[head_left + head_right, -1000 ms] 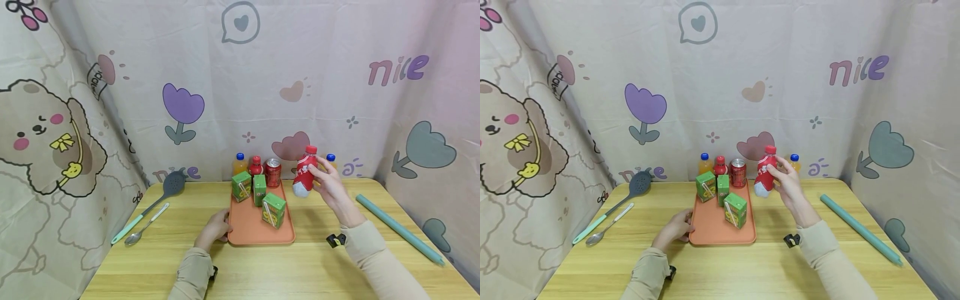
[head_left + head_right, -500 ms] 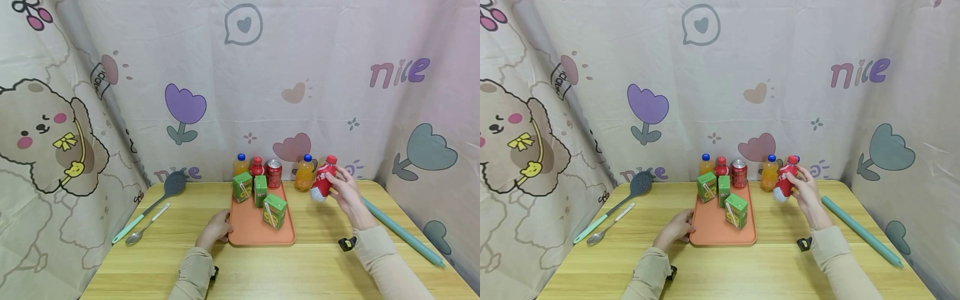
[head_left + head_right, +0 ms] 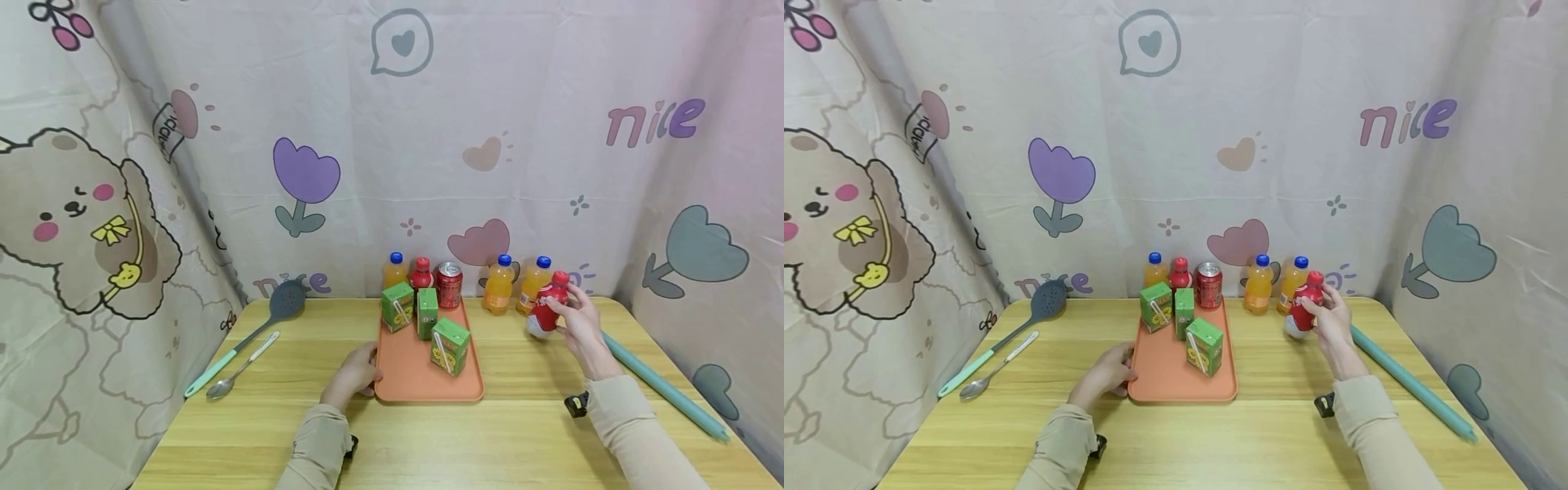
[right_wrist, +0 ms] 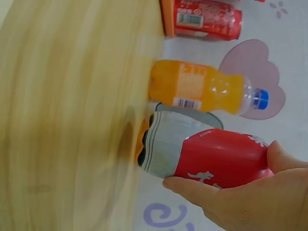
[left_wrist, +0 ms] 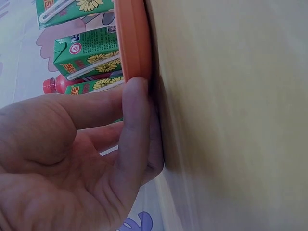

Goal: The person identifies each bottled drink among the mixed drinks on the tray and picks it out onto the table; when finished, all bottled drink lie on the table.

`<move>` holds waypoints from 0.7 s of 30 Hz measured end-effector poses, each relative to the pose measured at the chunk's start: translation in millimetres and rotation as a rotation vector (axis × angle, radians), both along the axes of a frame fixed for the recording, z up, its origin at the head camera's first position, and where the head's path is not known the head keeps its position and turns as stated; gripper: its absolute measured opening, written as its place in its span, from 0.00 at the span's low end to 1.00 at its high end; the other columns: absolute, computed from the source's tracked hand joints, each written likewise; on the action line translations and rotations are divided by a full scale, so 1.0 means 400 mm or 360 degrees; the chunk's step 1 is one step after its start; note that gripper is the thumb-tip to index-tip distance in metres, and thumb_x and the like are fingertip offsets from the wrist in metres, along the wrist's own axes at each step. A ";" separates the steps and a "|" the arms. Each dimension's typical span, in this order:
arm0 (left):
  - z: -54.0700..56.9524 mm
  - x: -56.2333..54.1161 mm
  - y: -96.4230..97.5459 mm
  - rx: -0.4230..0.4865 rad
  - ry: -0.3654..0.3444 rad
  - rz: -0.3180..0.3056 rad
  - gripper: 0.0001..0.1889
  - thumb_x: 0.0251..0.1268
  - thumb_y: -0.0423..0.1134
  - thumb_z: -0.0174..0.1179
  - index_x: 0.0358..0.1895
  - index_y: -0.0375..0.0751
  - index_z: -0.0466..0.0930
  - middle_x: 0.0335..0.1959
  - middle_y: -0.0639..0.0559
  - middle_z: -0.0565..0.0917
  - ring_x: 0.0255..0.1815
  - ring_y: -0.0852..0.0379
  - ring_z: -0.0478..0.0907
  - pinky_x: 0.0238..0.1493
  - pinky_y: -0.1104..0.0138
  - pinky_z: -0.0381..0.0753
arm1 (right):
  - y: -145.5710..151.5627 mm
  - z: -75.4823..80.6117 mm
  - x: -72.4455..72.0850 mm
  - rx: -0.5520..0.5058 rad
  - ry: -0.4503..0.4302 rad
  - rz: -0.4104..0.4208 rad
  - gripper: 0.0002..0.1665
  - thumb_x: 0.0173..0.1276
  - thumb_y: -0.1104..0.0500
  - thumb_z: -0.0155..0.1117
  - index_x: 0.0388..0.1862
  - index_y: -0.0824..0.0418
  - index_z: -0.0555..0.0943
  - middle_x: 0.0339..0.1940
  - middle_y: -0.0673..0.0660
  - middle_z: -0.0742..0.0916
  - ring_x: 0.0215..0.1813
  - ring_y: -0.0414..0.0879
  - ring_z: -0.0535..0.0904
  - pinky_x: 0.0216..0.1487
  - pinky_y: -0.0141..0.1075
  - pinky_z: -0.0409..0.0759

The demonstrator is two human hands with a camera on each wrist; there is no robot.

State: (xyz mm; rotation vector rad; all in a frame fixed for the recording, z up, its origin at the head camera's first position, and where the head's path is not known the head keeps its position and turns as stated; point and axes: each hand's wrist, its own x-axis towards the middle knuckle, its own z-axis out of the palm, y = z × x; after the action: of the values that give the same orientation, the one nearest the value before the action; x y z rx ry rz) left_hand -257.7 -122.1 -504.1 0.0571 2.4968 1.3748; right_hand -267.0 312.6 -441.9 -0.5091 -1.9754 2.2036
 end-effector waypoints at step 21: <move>-0.004 0.000 0.000 0.0008 0.0011 -0.0001 0.39 0.64 0.19 0.61 0.80 0.36 0.64 0.38 0.44 0.74 0.30 0.54 0.75 0.18 0.68 0.85 | 0.042 -0.040 -0.014 0.0405 -0.0003 -0.0027 0.45 0.81 0.57 0.59 0.89 0.50 0.51 0.87 0.66 0.59 0.79 0.61 0.64 0.80 0.62 0.71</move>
State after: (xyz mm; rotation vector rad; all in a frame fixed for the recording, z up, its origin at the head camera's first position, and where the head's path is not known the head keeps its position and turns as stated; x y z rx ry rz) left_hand -257.6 -122.1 -505.8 0.0635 2.4990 1.3831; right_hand -272.5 329.3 -458.1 -0.4897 -2.2003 1.9027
